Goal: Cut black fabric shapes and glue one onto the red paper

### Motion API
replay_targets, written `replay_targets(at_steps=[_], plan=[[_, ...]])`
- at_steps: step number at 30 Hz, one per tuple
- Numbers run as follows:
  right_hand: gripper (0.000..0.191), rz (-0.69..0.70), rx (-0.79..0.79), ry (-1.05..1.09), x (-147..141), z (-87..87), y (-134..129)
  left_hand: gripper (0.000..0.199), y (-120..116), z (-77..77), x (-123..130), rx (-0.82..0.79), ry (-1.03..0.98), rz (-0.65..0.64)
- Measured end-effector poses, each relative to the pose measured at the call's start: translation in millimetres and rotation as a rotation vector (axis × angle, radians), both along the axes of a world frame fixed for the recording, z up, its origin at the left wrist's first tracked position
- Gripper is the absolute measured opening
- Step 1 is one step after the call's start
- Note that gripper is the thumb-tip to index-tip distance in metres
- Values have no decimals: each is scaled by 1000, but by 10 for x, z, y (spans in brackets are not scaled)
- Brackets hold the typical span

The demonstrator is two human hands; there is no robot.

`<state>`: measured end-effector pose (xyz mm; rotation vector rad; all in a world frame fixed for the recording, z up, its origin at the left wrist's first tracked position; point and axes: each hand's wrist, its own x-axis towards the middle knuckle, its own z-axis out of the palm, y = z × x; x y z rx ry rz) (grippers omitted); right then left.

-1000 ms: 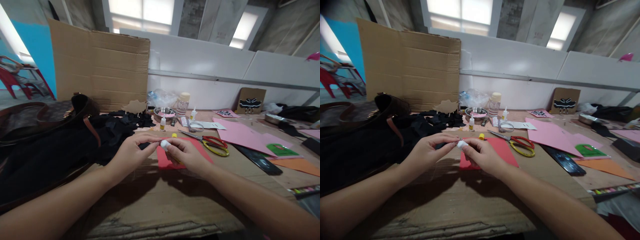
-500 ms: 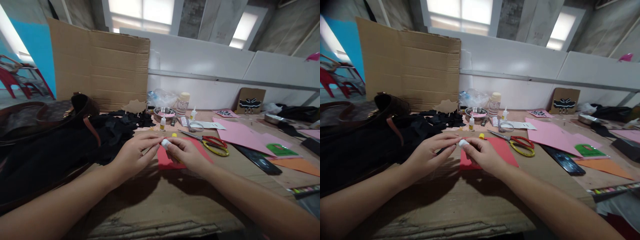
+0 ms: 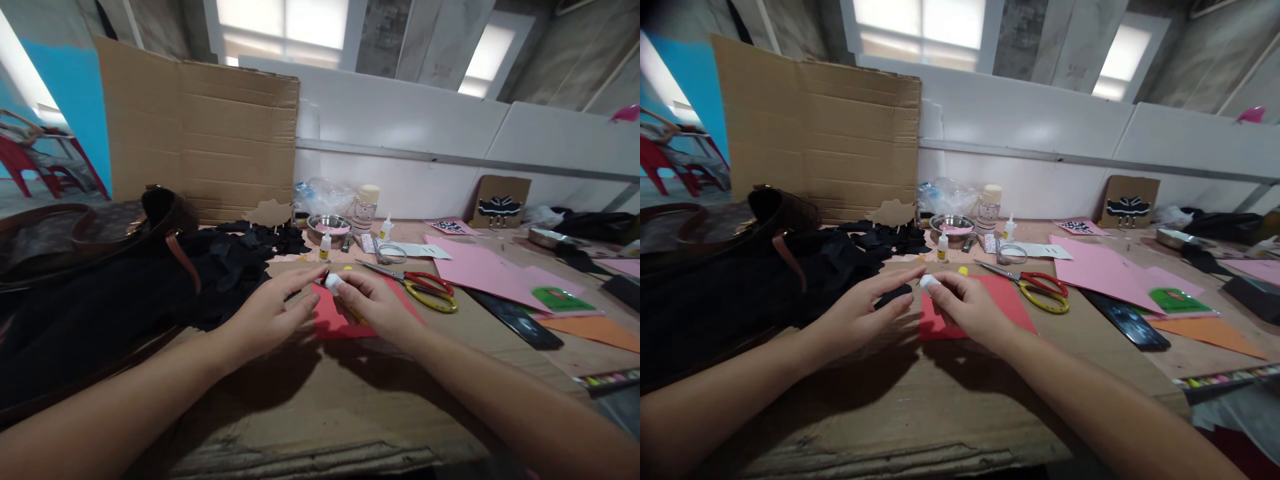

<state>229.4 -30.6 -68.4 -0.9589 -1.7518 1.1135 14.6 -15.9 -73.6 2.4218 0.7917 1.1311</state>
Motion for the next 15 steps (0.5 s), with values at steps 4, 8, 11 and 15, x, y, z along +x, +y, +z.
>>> replay_targets(at_steps=[4,8,11,15], plan=[[47,5,-4,8,-11,7,-10,52,7,-75,8,14,83,-43],[45,-4,10,-15,-16,-3,-6,56,-22,-73,8,41,140,-36],[43,-10,15,-28,-16,2,-14,56,-32,-59,-1,53,147,-45],[43,-14,42,-33,-23,18,-28,56,-18,-53,-11,51,137,-59]])
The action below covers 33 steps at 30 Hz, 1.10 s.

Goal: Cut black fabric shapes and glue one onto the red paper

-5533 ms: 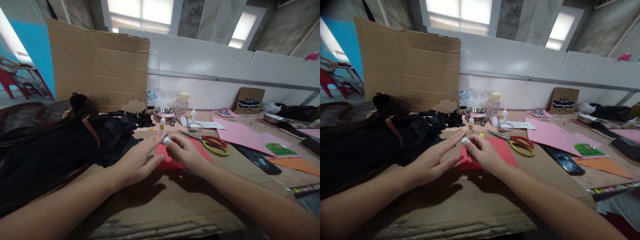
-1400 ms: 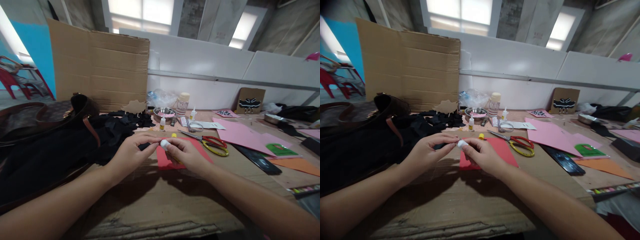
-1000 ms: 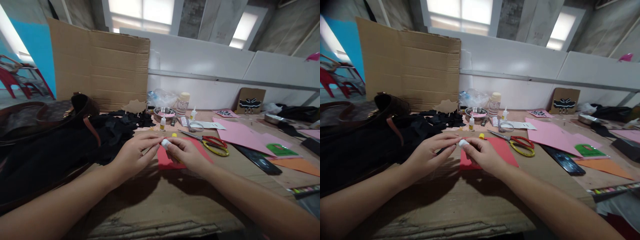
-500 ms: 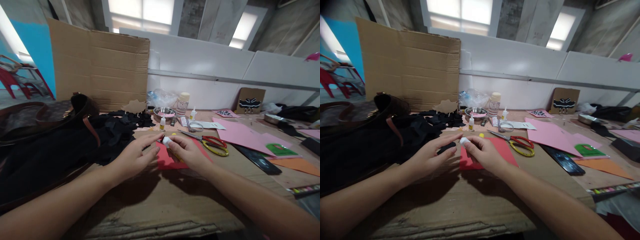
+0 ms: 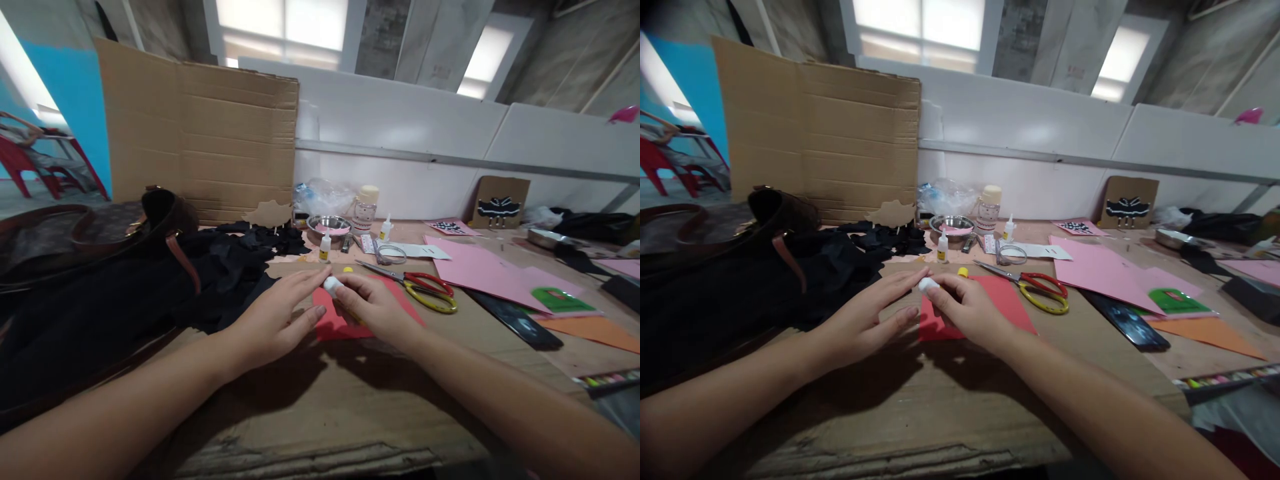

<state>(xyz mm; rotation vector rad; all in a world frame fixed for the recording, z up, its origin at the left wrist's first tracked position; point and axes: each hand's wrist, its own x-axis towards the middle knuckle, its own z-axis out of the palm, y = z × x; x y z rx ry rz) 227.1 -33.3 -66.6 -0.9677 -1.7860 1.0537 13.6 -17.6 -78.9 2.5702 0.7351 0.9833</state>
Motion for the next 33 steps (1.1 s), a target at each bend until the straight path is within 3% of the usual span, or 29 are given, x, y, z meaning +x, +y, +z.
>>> replay_targets(at_steps=[20,33], plan=[[37,-27,3,17,29,-41,42,57,-6,17,6,-2,-22,-14],[41,-39,12,30,37,-15,58,58,-27,19,17,-88,-42,-11]])
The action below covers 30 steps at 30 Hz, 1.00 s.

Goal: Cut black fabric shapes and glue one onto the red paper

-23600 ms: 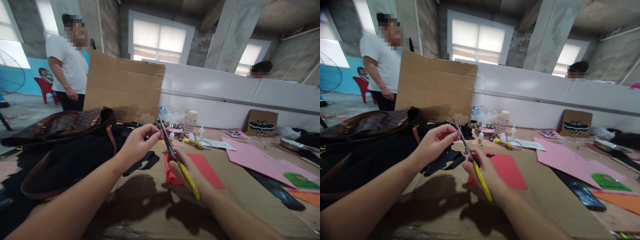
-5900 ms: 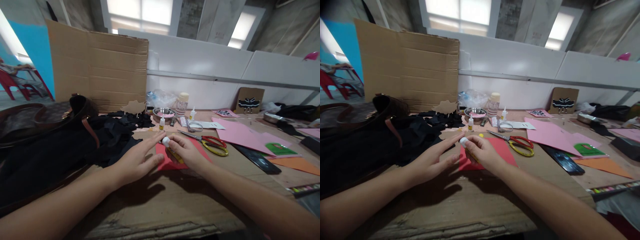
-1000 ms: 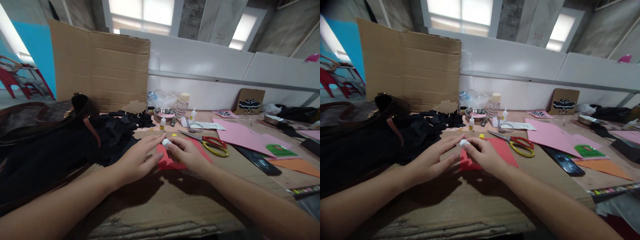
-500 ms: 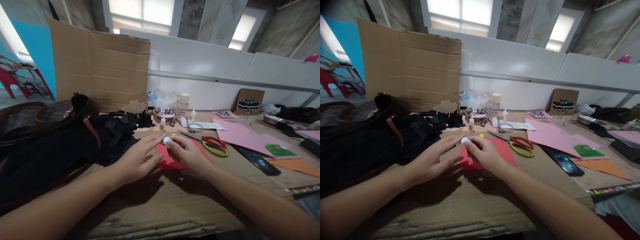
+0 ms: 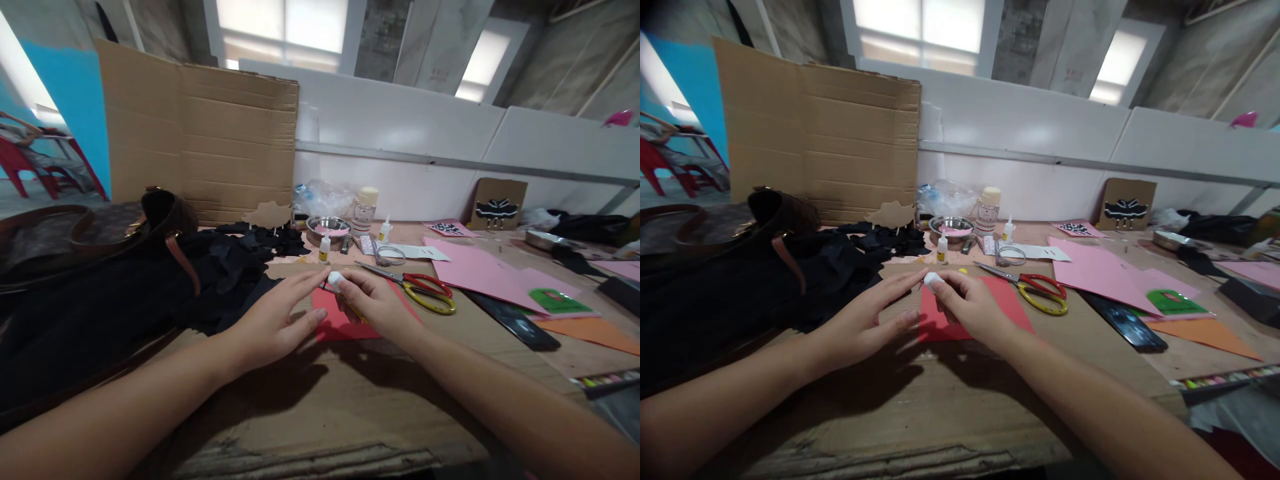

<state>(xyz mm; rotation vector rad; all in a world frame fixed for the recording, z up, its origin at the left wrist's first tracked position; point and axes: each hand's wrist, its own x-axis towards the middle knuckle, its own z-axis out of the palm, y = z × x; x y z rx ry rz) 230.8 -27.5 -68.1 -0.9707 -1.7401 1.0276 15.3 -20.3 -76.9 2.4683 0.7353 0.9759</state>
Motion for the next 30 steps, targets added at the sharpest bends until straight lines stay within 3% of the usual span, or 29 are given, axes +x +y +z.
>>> replay_targets(at_steps=[5,11,30], plan=[[37,-27,51,-71,-22,33,-42,60,-11,26,1,-94,-46,63],[38,-56,91,-133,-27,62,-81,45,2,63,24,-10,-106,6],[39,-24,114,-155,-24,20,-36,62,14,-35,-11,-12,2,-2]])
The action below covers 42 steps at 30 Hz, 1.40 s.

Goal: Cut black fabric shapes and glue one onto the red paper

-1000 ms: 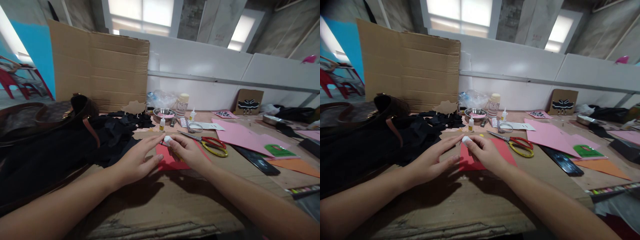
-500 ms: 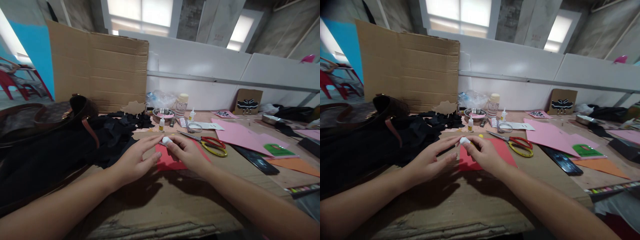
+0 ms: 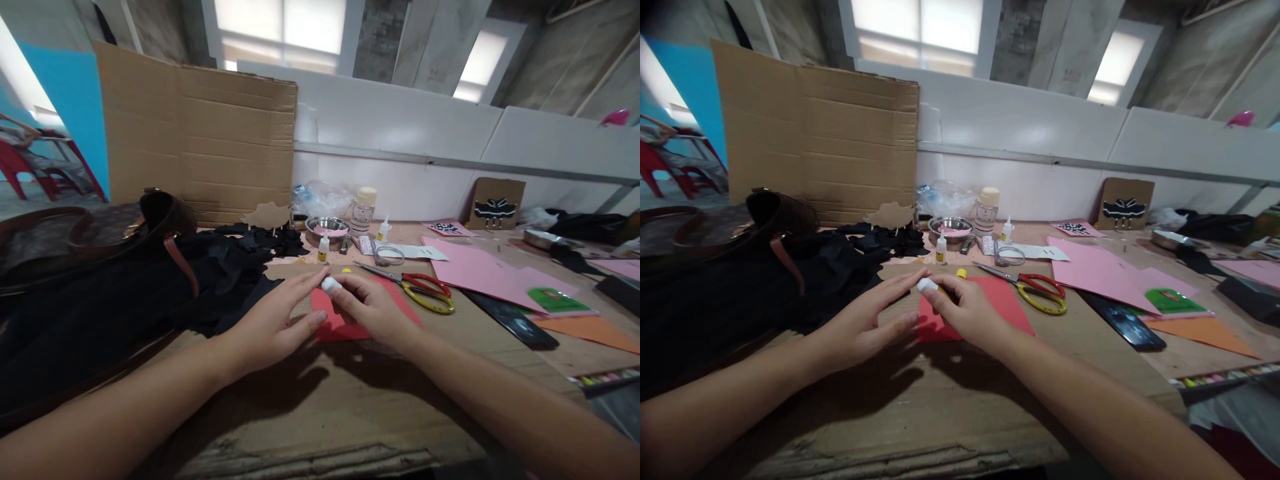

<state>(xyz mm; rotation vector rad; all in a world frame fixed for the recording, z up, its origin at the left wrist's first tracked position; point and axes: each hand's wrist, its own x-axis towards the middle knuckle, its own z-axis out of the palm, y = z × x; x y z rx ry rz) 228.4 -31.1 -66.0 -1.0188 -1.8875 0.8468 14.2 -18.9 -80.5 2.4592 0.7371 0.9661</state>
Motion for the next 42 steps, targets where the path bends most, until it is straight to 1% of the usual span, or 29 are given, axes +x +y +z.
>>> replay_targets(at_steps=[3,6,10,13,18,22,26,33,35,38,42], plan=[[39,-4,-12,13,1,7,0,63,-22,12,2,-17,3,18],[41,-20,-15,28,6,2,5,60,-36,47,13,-19,-20,41],[45,-40,-10,46,8,-9,15,54,-38,86,25,-4,-53,18],[46,-32,-6,43,10,-16,24,55,-31,80,27,-14,-63,-9],[42,-35,11,-13,14,-24,17,59,-23,51,28,-64,-47,-12],[40,-28,39,-48,2,-17,-4,61,-33,59,25,-101,-56,-28],[39,-41,43,-56,-8,3,-15,61,-45,75,24,-199,-100,-44],[48,-80,-15,30,21,-13,10,48,-43,132,60,-494,-277,-95],[47,-80,-20,33,24,-20,15,45,-46,160,71,-527,-295,-117],[46,-78,-25,33,21,-21,21,44,-46,176,76,-523,-301,-123],[46,-85,-13,30,18,-11,21,48,-26,129,68,-541,-302,-111]])
